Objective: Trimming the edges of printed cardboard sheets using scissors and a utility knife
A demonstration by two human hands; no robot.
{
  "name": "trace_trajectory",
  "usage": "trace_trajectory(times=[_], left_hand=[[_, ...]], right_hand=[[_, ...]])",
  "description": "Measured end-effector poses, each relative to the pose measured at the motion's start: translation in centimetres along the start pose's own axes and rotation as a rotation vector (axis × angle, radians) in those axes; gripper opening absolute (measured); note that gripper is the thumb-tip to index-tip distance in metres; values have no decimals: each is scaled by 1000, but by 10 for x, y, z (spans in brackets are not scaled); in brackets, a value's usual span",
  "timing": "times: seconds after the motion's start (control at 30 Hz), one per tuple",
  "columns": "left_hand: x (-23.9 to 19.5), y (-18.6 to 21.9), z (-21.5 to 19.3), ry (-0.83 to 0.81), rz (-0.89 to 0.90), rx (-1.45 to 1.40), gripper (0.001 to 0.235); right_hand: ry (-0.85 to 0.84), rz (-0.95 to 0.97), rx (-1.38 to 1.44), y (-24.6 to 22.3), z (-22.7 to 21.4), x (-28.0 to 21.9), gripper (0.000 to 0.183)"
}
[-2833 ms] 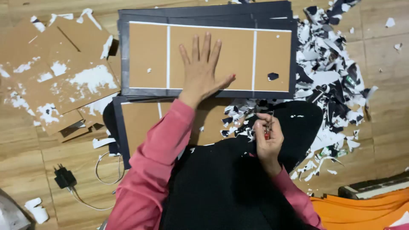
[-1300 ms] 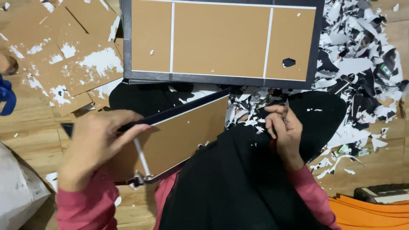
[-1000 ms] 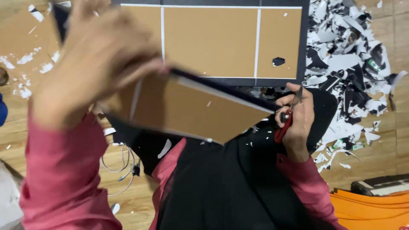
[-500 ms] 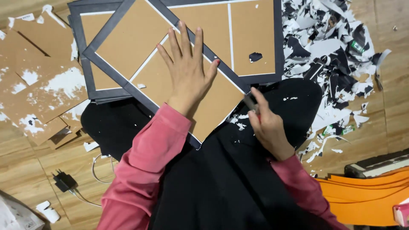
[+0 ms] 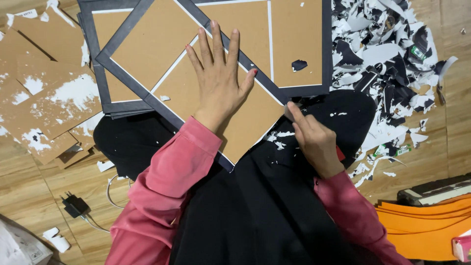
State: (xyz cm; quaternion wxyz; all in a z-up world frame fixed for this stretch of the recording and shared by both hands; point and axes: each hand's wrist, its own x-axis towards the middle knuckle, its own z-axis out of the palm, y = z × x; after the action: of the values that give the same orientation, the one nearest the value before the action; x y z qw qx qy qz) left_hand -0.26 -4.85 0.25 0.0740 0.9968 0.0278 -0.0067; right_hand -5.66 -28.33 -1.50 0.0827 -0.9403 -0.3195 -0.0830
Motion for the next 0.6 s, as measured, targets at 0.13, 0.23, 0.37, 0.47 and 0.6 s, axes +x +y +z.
trace_trajectory(times=[0.13,0.23,0.37,0.47,0.6], left_hand=[[-2,-1,0,-15,14,26,70],[-2,-3,1,18,28,50,70],[-2,-4,7,71,74,-56,70],[0,0,9,45,152,-70,67],[3,0,13,103,231,-70,68]], right_hand=[[90,14,197,1,-6,12,35],[88,46,371,1,-11,17,34],[178,56,583,-2,-16,27,33],[181,267,762,-5,-12,30,34],[157,375,892,-6,-15,31,35]])
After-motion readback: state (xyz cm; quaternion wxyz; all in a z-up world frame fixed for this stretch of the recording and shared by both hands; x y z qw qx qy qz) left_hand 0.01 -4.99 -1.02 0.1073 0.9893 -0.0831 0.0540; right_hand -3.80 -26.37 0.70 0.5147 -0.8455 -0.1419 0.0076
